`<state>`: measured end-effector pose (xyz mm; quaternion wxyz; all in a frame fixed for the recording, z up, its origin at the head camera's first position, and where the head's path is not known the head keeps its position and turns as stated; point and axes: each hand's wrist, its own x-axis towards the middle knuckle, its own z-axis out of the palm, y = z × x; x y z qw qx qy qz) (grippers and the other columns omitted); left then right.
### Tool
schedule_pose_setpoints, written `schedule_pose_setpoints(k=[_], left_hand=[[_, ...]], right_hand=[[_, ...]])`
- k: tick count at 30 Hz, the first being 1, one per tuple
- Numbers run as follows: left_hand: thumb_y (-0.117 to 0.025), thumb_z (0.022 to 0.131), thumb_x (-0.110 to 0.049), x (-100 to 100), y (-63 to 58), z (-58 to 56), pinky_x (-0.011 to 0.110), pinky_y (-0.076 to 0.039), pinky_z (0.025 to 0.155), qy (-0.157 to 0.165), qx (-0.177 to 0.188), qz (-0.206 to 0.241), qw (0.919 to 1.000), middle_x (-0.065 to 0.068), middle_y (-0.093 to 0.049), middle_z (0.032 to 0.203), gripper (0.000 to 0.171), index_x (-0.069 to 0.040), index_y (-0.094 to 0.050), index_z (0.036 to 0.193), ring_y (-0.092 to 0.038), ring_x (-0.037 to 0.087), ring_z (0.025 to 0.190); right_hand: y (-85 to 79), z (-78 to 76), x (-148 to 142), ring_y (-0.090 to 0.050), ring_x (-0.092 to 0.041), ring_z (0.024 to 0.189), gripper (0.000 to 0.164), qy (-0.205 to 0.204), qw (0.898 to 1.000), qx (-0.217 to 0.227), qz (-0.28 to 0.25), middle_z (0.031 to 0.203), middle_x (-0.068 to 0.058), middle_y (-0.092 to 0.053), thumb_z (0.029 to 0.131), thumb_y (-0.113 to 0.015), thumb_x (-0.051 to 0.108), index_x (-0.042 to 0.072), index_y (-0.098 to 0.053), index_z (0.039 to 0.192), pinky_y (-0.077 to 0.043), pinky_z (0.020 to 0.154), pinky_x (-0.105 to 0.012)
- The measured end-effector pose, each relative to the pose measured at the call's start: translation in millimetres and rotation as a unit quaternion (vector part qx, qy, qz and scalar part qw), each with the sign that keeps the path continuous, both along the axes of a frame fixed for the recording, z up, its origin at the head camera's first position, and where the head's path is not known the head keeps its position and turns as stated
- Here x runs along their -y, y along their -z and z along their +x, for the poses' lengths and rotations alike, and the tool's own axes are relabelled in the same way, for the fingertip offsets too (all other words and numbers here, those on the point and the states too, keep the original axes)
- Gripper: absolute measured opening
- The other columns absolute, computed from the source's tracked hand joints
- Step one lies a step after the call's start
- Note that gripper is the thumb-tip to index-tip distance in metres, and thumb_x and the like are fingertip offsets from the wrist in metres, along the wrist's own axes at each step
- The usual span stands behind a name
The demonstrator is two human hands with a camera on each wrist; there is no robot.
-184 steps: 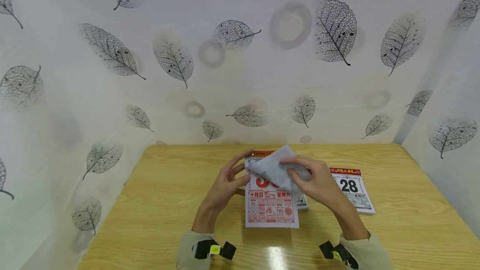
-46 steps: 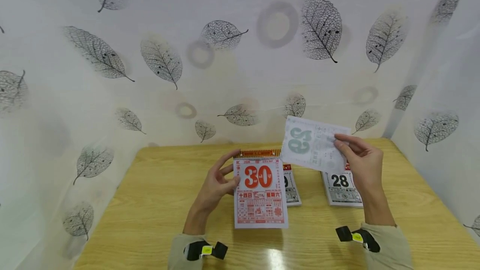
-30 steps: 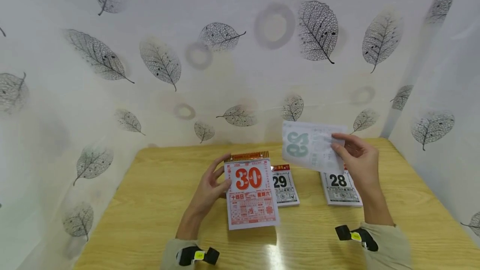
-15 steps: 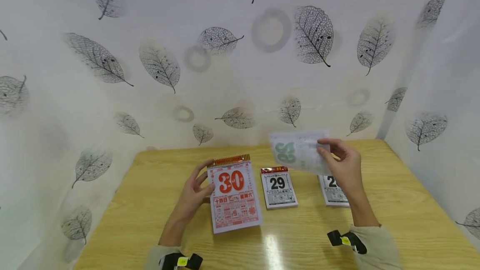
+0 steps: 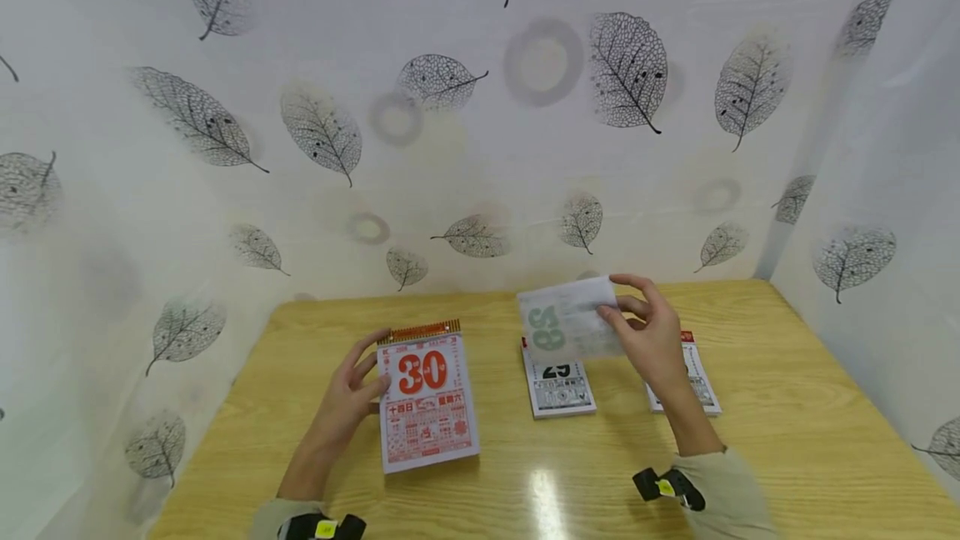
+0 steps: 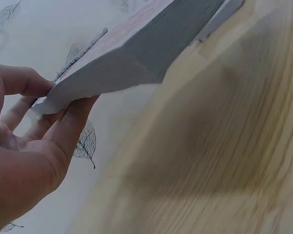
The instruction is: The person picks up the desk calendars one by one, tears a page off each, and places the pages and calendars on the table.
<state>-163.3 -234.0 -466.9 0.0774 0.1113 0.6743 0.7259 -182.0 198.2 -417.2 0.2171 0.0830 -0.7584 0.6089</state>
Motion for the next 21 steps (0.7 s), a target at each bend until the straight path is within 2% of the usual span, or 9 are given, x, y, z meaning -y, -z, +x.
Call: schedule_pose_setpoints(k=[5, 10, 18, 21], left_hand=[[-0.053, 0.103, 0.002, 20, 3.9, 1.8, 0.039, -0.063, 0.07, -0.002, -0.015, 0.006, 0.9999, 0.008, -0.06, 0.138, 0.066, -0.015, -0.029, 0.162, -0.071, 0.024, 0.101], [-0.052, 0.105, 0.0, 38, 9.7, 4.7, 0.037, -0.063, 0.073, -0.02, -0.005, 0.004, 0.9998, 0.001, -0.064, 0.135, 0.065, -0.016, -0.027, 0.163, -0.073, 0.023, 0.099], [-0.056, 0.104, -0.002, 54, 10.4, 3.6, 0.036, -0.063, 0.074, -0.045, 0.025, -0.008, 0.9986, -0.002, -0.066, 0.131, 0.066, -0.016, -0.03, 0.162, -0.073, 0.022, 0.099], [-0.056, 0.104, -0.002, 57, 9.9, 2.4, 0.037, -0.063, 0.074, -0.047, 0.034, -0.01, 0.9983, -0.003, -0.067, 0.129, 0.066, -0.017, -0.03, 0.162, -0.073, 0.023, 0.098]], right_hand=[[4.1, -3.4, 12, -0.074, -0.017, 0.07, 0.043, -0.01, 1.0, 0.008, 0.015, 0.098, -0.024, -0.075, 0.092, -0.076, 0.002, 0.004, -0.063, 0.133, -0.06, 0.062, -0.023], [7.1, -8.3, 29, -0.074, -0.025, 0.068, 0.043, -0.018, 1.0, 0.011, 0.018, 0.097, -0.023, -0.076, 0.09, -0.078, 0.002, 0.004, -0.065, 0.131, -0.059, 0.06, -0.023], [4.3, -14.1, 58, -0.076, -0.033, 0.081, 0.048, 0.014, 0.999, 0.016, 0.047, 0.097, -0.02, -0.076, 0.086, -0.081, -0.001, 0.004, -0.068, 0.131, -0.056, 0.065, -0.015], [2.7, -15.5, 65, -0.076, -0.035, 0.086, 0.039, 0.013, 0.999, 0.007, 0.052, 0.098, -0.02, -0.076, 0.086, -0.08, -0.002, 0.0, -0.071, 0.124, -0.056, 0.067, -0.015]])
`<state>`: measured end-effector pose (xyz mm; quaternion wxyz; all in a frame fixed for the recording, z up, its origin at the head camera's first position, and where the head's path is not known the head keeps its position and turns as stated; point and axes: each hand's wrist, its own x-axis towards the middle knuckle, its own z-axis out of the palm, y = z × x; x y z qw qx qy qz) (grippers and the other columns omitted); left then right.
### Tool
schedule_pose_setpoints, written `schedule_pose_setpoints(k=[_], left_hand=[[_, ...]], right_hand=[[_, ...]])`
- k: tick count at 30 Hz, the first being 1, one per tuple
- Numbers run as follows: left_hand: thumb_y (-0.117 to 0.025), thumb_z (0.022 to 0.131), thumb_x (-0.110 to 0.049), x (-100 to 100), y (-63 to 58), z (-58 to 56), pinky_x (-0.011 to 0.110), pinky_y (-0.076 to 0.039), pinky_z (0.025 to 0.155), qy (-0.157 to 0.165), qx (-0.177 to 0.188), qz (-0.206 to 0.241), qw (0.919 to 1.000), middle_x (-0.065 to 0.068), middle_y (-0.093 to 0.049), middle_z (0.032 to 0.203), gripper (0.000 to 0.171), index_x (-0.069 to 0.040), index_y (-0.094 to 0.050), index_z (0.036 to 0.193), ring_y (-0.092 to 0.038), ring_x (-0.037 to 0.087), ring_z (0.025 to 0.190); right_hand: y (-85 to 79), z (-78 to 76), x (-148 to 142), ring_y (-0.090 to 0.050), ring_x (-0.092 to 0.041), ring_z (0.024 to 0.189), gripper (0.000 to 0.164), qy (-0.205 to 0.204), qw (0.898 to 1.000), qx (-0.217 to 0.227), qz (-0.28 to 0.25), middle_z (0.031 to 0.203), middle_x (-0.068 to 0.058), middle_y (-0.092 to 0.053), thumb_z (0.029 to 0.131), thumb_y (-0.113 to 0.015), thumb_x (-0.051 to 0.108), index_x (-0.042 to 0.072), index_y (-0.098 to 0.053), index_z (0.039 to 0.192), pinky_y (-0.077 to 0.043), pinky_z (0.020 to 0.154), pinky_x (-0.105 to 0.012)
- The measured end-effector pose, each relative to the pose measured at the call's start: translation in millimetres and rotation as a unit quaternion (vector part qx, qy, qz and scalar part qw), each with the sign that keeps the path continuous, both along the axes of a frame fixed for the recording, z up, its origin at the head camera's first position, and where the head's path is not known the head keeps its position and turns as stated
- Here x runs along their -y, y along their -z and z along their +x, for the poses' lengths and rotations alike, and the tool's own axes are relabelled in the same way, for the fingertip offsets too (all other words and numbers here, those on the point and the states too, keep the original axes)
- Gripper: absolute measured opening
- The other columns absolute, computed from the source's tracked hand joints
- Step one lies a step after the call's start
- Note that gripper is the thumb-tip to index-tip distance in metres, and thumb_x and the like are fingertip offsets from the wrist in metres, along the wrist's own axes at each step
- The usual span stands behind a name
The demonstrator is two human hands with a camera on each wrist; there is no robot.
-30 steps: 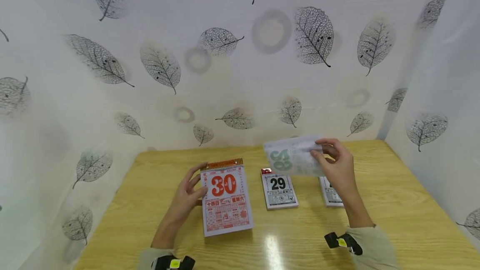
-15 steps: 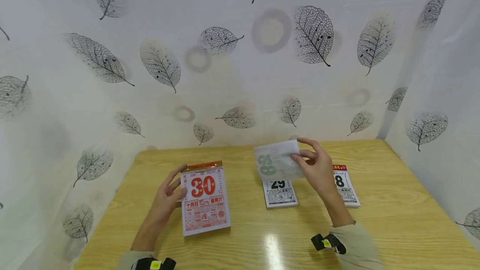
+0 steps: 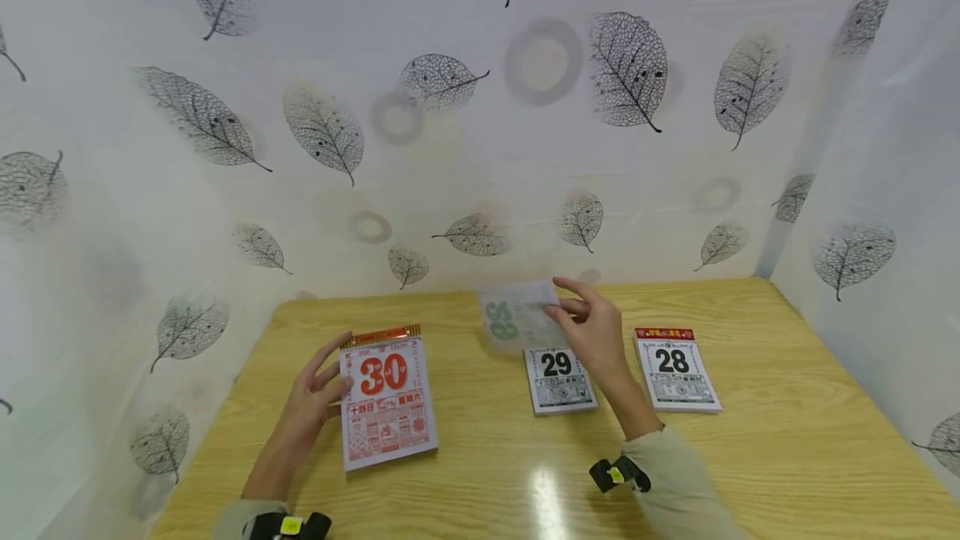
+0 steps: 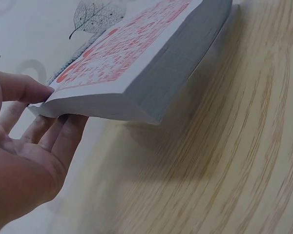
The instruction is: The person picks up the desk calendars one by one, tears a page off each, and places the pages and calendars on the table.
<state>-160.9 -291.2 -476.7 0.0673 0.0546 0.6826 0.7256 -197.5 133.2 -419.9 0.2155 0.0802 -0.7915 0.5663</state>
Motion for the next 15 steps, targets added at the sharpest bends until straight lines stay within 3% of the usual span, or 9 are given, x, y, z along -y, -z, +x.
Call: schedule_pose_setpoints(k=[5, 9, 15], left_hand=[[-0.055, 0.104, -0.003, 3, 0.8, -3.4, 0.037, -0.063, 0.074, 0.007, 0.006, -0.004, 1.0, -0.004, -0.066, 0.128, 0.066, -0.016, -0.027, 0.163, -0.073, 0.022, 0.099], [-0.055, 0.104, -0.004, 6, 2.0, -8.4, 0.037, -0.062, 0.076, -0.004, 0.023, -0.017, 0.9996, -0.005, -0.064, 0.13, 0.066, -0.02, -0.029, 0.163, -0.072, 0.023, 0.1], [-0.053, 0.105, -0.006, 10, 5.3, -16.3, 0.038, -0.061, 0.081, -0.013, 0.062, -0.041, 0.9972, 0.018, -0.048, 0.15, 0.065, -0.025, -0.03, 0.163, -0.07, 0.022, 0.105]], right_hand=[[1.8, -5.4, 9, -0.075, -0.032, 0.091, 0.02, 0.0, 1.0, -0.021, 0.023, 0.101, -0.018, -0.077, 0.087, -0.08, 0.0, -0.003, -0.077, 0.106, -0.06, 0.07, -0.022], [2.6, -8.9, 18, -0.075, -0.03, 0.089, 0.015, 0.003, 0.998, -0.054, 0.043, 0.1, -0.016, -0.077, 0.088, -0.078, 0.0, -0.003, -0.078, 0.104, -0.063, 0.07, -0.033], [10.6, -11.9, 36, -0.075, -0.028, 0.084, 0.012, -0.006, 0.99, -0.11, 0.089, 0.099, -0.013, -0.078, 0.093, -0.073, 0.0, -0.001, -0.078, 0.104, -0.063, 0.073, -0.039]])
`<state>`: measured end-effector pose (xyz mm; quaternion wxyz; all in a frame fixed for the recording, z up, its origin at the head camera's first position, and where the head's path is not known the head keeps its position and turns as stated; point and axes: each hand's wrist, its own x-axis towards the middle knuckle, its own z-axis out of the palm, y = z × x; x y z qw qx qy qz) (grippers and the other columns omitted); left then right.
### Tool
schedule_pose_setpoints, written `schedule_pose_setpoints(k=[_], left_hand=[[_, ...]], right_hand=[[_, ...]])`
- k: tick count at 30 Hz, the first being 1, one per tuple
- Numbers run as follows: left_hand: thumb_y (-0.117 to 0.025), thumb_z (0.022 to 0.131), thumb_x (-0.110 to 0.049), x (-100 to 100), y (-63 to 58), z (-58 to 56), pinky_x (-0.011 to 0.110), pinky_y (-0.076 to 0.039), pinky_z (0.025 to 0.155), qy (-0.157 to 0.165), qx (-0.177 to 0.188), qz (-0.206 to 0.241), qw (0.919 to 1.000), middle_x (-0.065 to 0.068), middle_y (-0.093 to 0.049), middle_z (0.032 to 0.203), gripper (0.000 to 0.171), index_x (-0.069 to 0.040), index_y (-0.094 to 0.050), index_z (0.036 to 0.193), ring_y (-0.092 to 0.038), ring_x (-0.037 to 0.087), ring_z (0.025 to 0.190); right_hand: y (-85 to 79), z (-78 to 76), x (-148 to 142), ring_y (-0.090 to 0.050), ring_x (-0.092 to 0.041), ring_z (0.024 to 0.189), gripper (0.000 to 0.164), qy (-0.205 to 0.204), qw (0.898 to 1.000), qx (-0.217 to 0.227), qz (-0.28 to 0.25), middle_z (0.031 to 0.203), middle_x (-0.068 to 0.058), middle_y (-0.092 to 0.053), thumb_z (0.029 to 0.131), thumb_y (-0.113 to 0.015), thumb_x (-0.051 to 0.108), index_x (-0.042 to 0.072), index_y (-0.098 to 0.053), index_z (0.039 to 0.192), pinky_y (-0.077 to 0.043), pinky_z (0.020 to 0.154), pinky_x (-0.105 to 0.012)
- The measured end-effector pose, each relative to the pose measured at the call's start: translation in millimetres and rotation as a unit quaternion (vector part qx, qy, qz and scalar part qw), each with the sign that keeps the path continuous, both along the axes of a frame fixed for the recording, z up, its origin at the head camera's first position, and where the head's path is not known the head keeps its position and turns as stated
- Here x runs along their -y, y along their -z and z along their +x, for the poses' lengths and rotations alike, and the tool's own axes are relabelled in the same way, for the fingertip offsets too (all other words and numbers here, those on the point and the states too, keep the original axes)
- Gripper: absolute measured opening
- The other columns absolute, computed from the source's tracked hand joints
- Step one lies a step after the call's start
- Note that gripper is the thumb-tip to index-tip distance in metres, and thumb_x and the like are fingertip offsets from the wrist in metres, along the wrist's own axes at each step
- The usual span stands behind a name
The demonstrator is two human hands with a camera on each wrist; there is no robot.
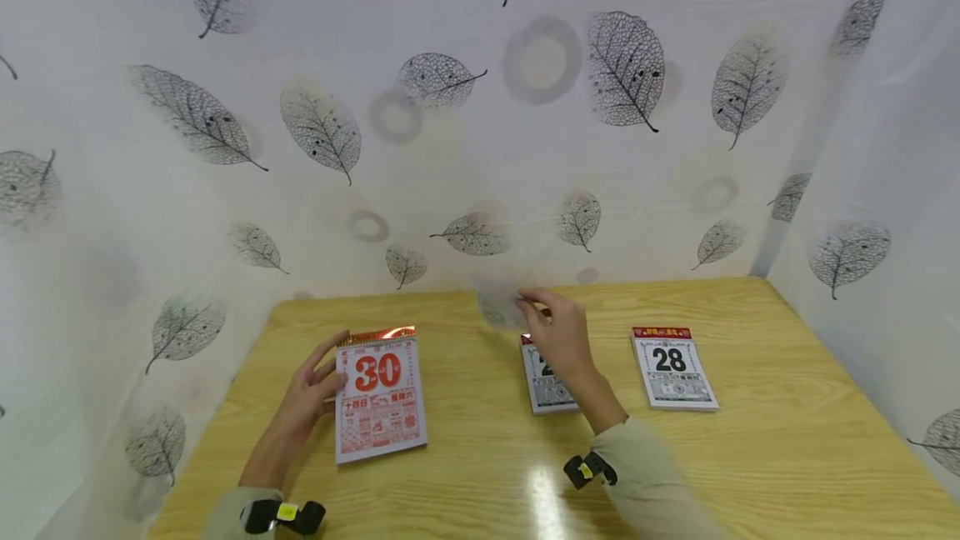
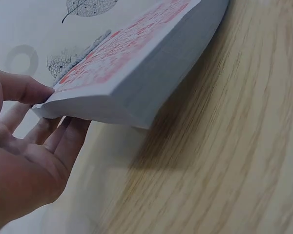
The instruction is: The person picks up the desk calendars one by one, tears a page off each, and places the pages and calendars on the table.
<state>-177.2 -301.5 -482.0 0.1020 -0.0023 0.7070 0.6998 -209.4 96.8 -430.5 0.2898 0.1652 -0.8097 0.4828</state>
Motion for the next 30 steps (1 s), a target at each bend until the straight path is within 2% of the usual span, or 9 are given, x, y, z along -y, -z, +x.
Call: schedule_pose_setpoints(k=[3, 6, 10, 13, 16, 20, 25, 28, 30], left_hand=[[-0.053, 0.105, -0.006, 2, 0.7, -3.4, 0.038, -0.06, 0.083, 0.007, 0.009, -0.012, 0.9999, 0.023, -0.042, 0.154, 0.065, -0.024, -0.029, 0.163, -0.069, 0.02, 0.107], [-0.052, 0.105, -0.006, 6, 2.0, -7.1, 0.037, -0.059, 0.084, 0.022, 0.005, -0.029, 0.9993, 0.023, -0.043, 0.153, 0.065, -0.022, -0.028, 0.163, -0.068, 0.019, 0.107], [-0.052, 0.106, -0.006, 11, 2.7, -10.9, 0.037, -0.059, 0.084, 0.034, 0.01, -0.042, 0.9985, 0.024, -0.04, 0.155, 0.066, -0.022, -0.026, 0.164, -0.067, 0.02, 0.108], [-0.052, 0.105, -0.004, 13, 1.4, -12.2, 0.037, -0.059, 0.085, 0.039, 0.021, -0.051, 0.9977, 0.027, -0.035, 0.157, 0.067, -0.021, -0.025, 0.164, -0.065, 0.02, 0.11], [-0.052, 0.103, -0.001, 15, -1.3, -12.9, 0.038, -0.059, 0.085, 0.056, 0.022, -0.063, 0.9962, 0.031, -0.03, 0.159, 0.071, -0.018, -0.022, 0.165, -0.063, 0.023, 0.113], [-0.054, 0.1, 0.003, 16, -5.9, -14.7, 0.039, -0.06, 0.081, 0.076, 0.013, -0.075, 0.9942, 0.033, -0.029, 0.158, 0.076, -0.016, -0.021, 0.165, -0.063, 0.03, 0.113], [-0.055, 0.098, 0.005, 15, -9.3, -15.4, 0.038, -0.06, 0.08, 0.078, 0.014, -0.092, 0.9926, 0.035, -0.026, 0.159, 0.079, -0.016, -0.02, 0.165, -0.062, 0.033, 0.115], [-0.054, 0.098, 0.005, 16, -8.0, -15.3, 0.038, -0.06, 0.08, 0.077, 0.014, -0.096, 0.9923, 0.035, -0.026, 0.159, 0.079, -0.016, -0.019, 0.165, -0.061, 0.035, 0.117], [-0.053, 0.098, 0.006, 16, -6.5, -15.3, 0.038, -0.06, 0.08, 0.079, 0.012, -0.095, 0.9922, 0.035, -0.025, 0.159, 0.079, -0.015, -0.018, 0.165, -0.061, 0.035, 0.117]], right_hand=[[8.2, 1.0, 12, -0.075, -0.026, 0.088, 0.012, -0.007, 0.999, -0.022, 0.046, 0.102, -0.011, -0.077, 0.092, -0.074, -0.001, 0.0, -0.078, 0.104, -0.063, 0.074, -0.037], [15.4, 4.9, 25, -0.074, -0.025, 0.094, 0.012, -0.007, 0.994, -0.038, 0.098, 0.104, -0.01, -0.077, 0.09, -0.076, -0.002, 0.001, -0.078, 0.102, -0.063, 0.078, -0.037], [24.3, 10.3, 42, -0.073, -0.024, 0.091, 0.009, 0.001, 0.983, -0.049, 0.175, 0.099, -0.008, -0.076, 0.089, -0.076, -0.001, 0.004, -0.077, 0.096, -0.062, 0.079, -0.037], [32.1, 15.0, 52, -0.072, -0.022, 0.085, 0.008, 0.0, 0.974, -0.045, 0.222, 0.094, -0.005, -0.074, 0.088, -0.076, 0.001, 0.007, -0.075, 0.094, -0.061, 0.073, -0.035], [39.5, 19.9, 59, -0.07, -0.021, 0.081, 0.009, -0.003, 0.968, -0.033, 0.248, 0.092, -0.003, -0.072, 0.086, -0.076, 0.002, 0.009, -0.075, 0.093, -0.06, 0.066, -0.033], [47.6, 23.8, 67, -0.069, -0.019, 0.08, 0.006, -0.011, 0.967, -0.004, 0.256, 0.091, -0.002, -0.071, 0.086, -0.079, 0.007, 0.01, -0.077, 0.091, -0.059, 0.066, -0.033], [54.8, 27.0, 75, -0.07, -0.022, 0.088, 0.003, -0.05, 0.964, 0.061, 0.255, 0.097, -0.006, -0.073, 0.086, -0.08, 0.008, 0.006, -0.079, 0.089, -0.06, 0.078, -0.036], [58.5, 29.1, 79, -0.07, -0.025, 0.095, 0.004, -0.064, 0.955, 0.097, 0.273, 0.104, -0.008, -0.074, 0.087, -0.079, 0.01, 0.006, -0.08, 0.088, -0.059, 0.084, -0.039], [60.3, 31.4, 81, -0.07, -0.025, 0.096, 0.006, -0.066, 0.949, 0.114, 0.287, 0.106, -0.008, -0.074, 0.087, -0.078, 0.012, 0.007, -0.081, 0.087, -0.06, 0.084, -0.039]])
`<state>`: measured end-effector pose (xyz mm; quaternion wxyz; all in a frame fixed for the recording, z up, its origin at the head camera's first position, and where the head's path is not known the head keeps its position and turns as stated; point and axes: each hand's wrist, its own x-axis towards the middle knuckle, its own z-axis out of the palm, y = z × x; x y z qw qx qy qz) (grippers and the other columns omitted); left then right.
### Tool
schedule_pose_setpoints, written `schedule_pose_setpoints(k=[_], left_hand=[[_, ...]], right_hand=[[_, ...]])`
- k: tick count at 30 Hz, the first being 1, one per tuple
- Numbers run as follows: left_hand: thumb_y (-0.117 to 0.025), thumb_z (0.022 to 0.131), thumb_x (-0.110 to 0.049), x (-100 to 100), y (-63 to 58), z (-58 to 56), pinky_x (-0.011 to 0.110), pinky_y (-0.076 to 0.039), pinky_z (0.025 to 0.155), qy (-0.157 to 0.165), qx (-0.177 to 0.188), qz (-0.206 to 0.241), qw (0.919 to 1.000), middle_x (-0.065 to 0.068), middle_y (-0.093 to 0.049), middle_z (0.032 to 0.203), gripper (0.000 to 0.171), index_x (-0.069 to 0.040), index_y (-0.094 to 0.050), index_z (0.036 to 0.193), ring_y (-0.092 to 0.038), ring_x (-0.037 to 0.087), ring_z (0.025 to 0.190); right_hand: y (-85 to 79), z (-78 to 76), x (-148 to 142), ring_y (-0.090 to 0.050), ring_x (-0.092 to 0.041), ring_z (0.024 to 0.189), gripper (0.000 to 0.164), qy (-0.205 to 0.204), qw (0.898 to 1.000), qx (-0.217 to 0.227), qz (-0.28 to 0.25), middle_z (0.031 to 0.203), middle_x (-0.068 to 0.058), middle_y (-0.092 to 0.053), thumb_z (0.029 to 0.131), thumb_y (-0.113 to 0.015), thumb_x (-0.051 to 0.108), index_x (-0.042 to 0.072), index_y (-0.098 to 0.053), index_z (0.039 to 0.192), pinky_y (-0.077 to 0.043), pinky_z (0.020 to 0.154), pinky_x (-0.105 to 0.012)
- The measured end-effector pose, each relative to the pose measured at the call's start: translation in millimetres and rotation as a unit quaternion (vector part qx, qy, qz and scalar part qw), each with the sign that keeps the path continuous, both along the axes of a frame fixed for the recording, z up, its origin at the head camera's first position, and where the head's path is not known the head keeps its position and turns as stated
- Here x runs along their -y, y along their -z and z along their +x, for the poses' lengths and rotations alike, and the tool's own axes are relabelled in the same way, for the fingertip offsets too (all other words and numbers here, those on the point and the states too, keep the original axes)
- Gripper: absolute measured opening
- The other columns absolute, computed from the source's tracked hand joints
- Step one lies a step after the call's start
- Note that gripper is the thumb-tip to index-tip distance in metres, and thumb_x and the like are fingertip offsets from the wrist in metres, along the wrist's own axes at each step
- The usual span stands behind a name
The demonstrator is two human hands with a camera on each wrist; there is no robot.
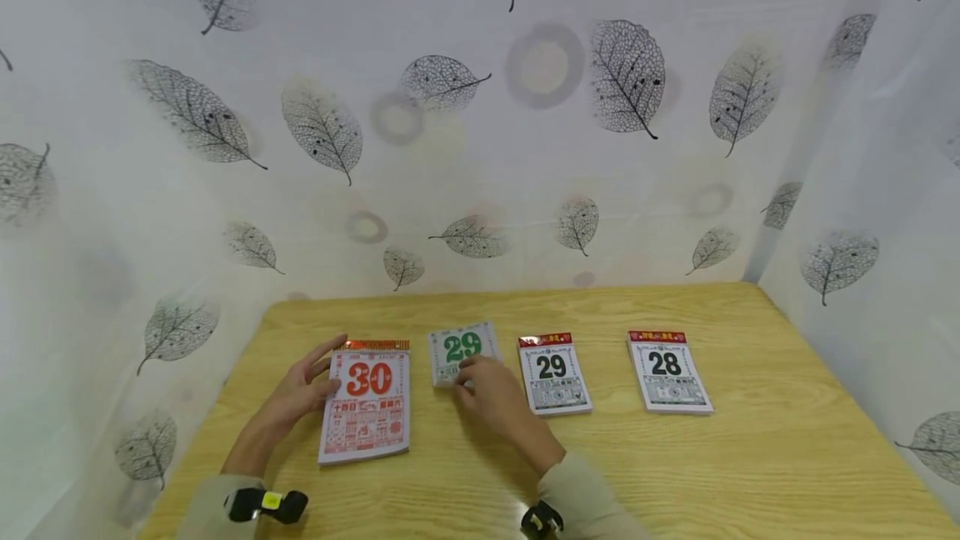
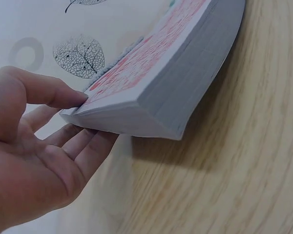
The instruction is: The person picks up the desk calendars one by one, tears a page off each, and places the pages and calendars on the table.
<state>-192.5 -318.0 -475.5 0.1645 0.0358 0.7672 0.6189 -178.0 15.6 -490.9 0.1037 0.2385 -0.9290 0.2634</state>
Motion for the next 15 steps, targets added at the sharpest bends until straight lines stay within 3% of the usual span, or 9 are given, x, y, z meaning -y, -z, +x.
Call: schedule_pose_setpoints(k=[8, 15], left_hand=[[-0.053, 0.098, 0.007, 2, 4.5, -1.2, 0.035, -0.06, 0.075, 0.005, -0.01, 0.014, 0.9998, 0.036, -0.031, 0.156, 0.078, -0.012, -0.019, 0.165, -0.063, 0.029, 0.107], [-0.054, 0.096, 0.01, 3, 7.6, -3.3, 0.034, -0.06, 0.074, 0.007, -0.037, -0.014, 0.9992, 0.041, -0.033, 0.153, 0.076, -0.006, -0.022, 0.163, -0.064, 0.031, 0.107]], right_hand=[[-3.5, 18.0, 12, -0.065, -0.026, 0.099, 0.006, 0.025, 0.998, 0.047, 0.026, 0.108, -0.006, -0.072, 0.087, -0.08, 0.017, 0.013, -0.084, 0.084, -0.058, 0.083, -0.039], [-8.3, 29.9, 20, -0.06, -0.027, 0.1, 0.005, 0.063, 0.996, 0.054, 0.036, 0.111, -0.005, -0.07, 0.085, -0.08, 0.02, 0.018, -0.084, 0.082, -0.058, 0.067, -0.038]])
